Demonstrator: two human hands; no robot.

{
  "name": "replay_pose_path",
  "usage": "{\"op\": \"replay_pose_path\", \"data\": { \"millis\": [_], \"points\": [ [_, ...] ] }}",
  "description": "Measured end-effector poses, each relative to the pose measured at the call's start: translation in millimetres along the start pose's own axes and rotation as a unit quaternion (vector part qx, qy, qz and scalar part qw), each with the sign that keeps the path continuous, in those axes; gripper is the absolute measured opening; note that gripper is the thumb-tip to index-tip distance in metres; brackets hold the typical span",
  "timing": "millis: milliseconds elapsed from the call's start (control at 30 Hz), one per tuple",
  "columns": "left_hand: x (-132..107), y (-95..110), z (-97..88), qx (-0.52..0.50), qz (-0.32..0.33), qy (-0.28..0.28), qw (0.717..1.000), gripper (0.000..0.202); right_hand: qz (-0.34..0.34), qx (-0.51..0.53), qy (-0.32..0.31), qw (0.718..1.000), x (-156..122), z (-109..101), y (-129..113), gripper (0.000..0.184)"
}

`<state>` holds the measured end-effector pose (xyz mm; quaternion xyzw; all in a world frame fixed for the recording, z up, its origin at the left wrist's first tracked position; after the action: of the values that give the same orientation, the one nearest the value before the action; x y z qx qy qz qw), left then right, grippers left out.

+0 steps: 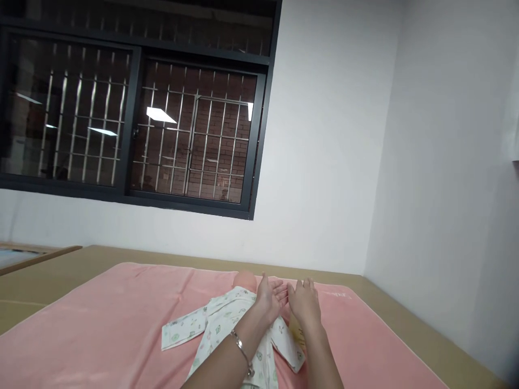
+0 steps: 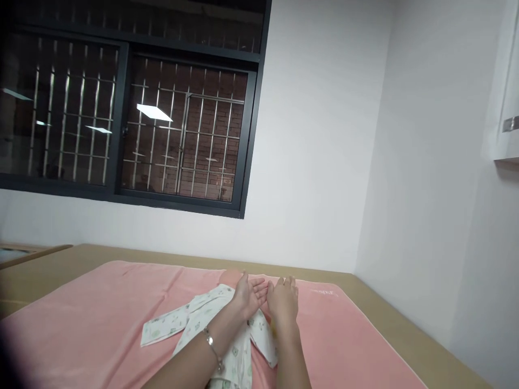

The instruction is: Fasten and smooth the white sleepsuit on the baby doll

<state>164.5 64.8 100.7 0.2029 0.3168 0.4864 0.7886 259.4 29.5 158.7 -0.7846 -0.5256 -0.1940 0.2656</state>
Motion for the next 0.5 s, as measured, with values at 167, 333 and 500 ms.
{"op": "replay_pose_path", "data": {
  "millis": [167,333,500],
  "points": [
    [0.7,-28.6,20.9,0.001,-0.072,-0.044,0.996,0.078,-0.014,-0.011,-0.006,1.000,-2.4,-2.0,-1.4,0.053],
    [3.2,-41.3,0.7,0.011,-0.121,-0.032,0.992,0.076,0.003,-0.031,-0.006,0.999,-4.1,-5.2,-1.7,0.053],
    [-10.4,-39.2,-56.8,0.077,-0.176,0.015,0.981,0.075,0.000,-0.059,0.006,0.998,-2.8,-6.7,-3.6,0.052]
  ]
}}
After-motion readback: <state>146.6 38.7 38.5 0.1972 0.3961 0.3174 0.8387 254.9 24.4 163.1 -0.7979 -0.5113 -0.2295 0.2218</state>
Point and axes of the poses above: each hand's wrist, its own x-axis towards the middle knuckle, its own z-axis out of the palm, y = z × x, the point moved 9 cm from there along x, towards the middle knuckle, and after that the axes turned 13 degrees about y, right-handed, at the moved point
